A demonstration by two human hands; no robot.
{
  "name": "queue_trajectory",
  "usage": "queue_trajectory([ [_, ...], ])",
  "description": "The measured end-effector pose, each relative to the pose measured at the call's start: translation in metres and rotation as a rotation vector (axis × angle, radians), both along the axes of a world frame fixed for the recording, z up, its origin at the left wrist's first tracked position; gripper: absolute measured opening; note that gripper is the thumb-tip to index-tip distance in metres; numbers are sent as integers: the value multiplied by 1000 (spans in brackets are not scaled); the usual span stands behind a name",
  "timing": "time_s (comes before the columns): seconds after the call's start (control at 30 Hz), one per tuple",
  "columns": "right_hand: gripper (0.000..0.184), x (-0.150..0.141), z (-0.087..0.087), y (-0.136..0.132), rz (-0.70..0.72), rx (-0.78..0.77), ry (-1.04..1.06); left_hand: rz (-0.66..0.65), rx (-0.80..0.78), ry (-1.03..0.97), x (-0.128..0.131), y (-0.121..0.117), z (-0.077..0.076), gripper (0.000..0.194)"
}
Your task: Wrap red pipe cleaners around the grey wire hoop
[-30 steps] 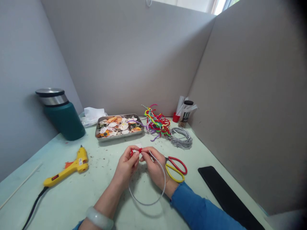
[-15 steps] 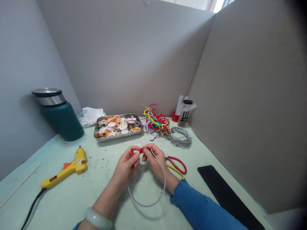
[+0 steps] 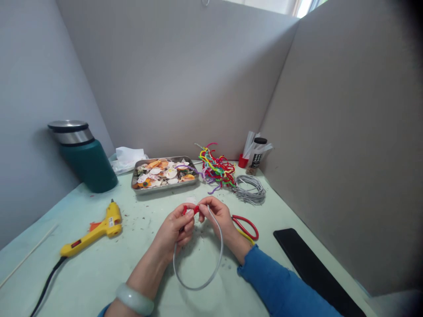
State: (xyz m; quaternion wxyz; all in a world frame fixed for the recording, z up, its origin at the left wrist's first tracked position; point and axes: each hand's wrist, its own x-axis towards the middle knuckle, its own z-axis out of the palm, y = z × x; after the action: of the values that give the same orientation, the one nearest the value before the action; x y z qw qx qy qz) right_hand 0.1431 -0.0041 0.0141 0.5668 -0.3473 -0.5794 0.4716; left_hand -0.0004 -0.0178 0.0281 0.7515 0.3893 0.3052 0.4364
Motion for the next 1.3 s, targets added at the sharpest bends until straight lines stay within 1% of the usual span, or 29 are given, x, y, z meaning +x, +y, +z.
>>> queue_trajectory([
  [0.07, 16, 1, -1, 0, -28, 44, -59, 28, 17, 31, 1, 0, -1, 20],
  [0.17, 14, 4, -1, -1, -112, 141, -204, 62, 37, 72, 2, 1, -4, 20],
  [0.23, 15, 7, -1, 0, -136, 161, -243, 72, 43, 91, 2, 1, -5, 21],
  [0.27, 16, 8, 0, 0, -117, 142, -227, 70, 43, 94, 2, 1, -5, 22],
  [0.37, 18, 10, 2, 2, 7, 29, -119, 42, 32, 80, 1, 1, -3, 24],
  [0.43, 18, 10, 4, 3, 53, -13, -65, 29, 18, 60, 0, 1, -2, 24],
  [0.6, 18, 8, 7, 2, 52, -13, -17, -12, -11, 24, -1, 1, 1, 25],
  [0.77, 18, 10, 11, 0, 61, -13, -54, -23, -10, 39, -1, 1, 0, 24],
  [0.9, 18, 12, 6, 2, 63, -4, -91, 3, 17, 83, -1, 1, -2, 22],
  [1.0, 18, 11, 1, 4, 61, 7, -119, 44, 57, 157, -1, 0, -4, 26],
  [1.1, 16, 10, 0, 3, 24, 54, -167, 77, 79, 215, -1, 1, -4, 29],
  [1.3, 13, 10, -1, 1, -83, 238, -310, 180, 136, 359, 4, 1, 0, 27],
])
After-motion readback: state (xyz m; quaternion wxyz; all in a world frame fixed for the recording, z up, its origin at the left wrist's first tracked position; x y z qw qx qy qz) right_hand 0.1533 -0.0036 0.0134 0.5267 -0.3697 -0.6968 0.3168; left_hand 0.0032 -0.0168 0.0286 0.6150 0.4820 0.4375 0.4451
